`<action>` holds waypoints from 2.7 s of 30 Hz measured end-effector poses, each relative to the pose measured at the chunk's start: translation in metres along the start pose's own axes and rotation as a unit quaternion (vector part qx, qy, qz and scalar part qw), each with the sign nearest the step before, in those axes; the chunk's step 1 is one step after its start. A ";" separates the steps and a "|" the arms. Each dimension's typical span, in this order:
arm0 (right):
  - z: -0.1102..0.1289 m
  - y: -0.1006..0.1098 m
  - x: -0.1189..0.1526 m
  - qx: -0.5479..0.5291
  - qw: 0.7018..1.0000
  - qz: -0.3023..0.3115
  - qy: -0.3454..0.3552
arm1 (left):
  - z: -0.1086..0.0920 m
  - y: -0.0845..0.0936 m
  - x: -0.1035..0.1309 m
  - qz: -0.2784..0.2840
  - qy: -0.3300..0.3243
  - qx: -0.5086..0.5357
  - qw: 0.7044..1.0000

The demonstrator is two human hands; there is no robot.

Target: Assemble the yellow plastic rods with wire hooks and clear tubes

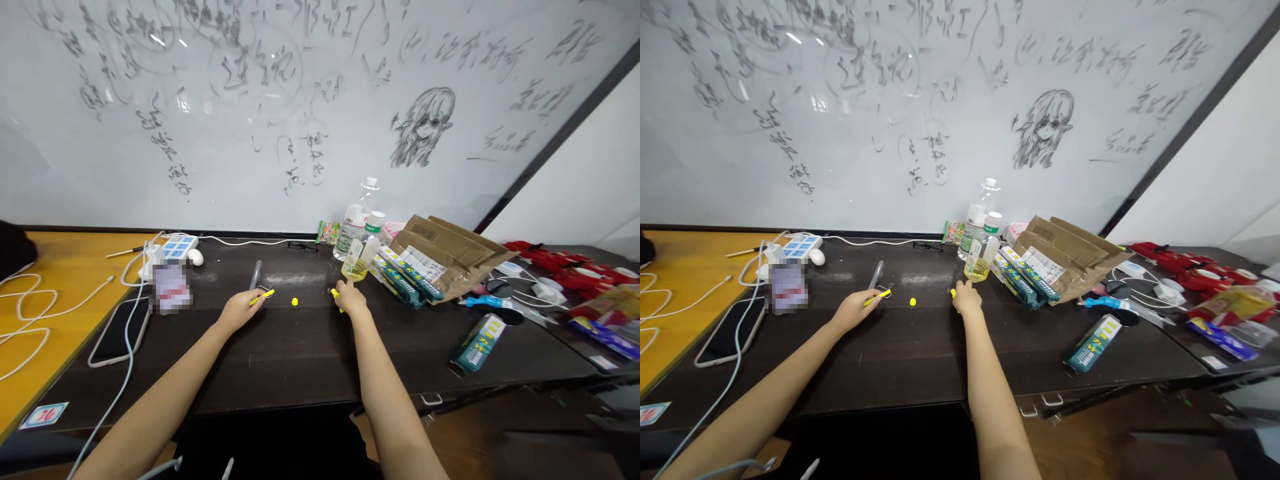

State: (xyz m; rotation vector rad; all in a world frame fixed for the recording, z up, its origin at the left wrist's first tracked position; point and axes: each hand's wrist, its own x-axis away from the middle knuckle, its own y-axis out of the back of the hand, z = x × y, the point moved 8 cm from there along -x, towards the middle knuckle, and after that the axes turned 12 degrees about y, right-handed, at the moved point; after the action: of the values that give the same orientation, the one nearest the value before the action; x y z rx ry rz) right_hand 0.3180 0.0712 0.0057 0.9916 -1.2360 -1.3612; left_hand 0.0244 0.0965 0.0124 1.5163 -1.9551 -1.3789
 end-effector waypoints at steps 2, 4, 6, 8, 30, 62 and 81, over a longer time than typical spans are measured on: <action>0.006 -0.004 -0.001 0.002 1.000 -0.004 0.013 | -0.001 -0.001 0.000 0.003 -0.005 0.001 1.000; 0.012 -0.005 -0.002 0.006 1.000 -0.009 0.024 | -0.002 -0.002 0.001 0.003 -0.010 0.002 1.000; 0.016 -0.005 -0.002 0.013 0.999 -0.014 0.034 | -0.002 -0.002 0.001 0.004 -0.014 0.003 1.000; 0.017 -0.004 -0.001 0.017 0.999 -0.017 0.039 | -0.002 -0.004 0.002 0.008 -0.015 0.004 1.000; 0.029 0.000 -0.018 -0.083 0.976 -0.176 0.095 | -0.003 -0.004 0.001 0.008 -0.020 0.010 1.000; 0.102 -0.025 0.029 0.070 0.913 -0.173 0.362 | 0.001 -0.006 0.002 0.035 0.009 0.023 0.999; 0.074 -0.012 0.051 -0.092 0.907 -0.196 0.362 | -0.003 -0.006 0.003 0.040 0.010 -0.003 0.999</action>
State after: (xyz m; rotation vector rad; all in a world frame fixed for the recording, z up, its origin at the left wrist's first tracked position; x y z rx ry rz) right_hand 0.2360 0.0325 0.0065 1.4798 -0.3508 -1.1926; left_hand 0.0292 0.0928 0.0080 1.4272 -1.9766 -1.3298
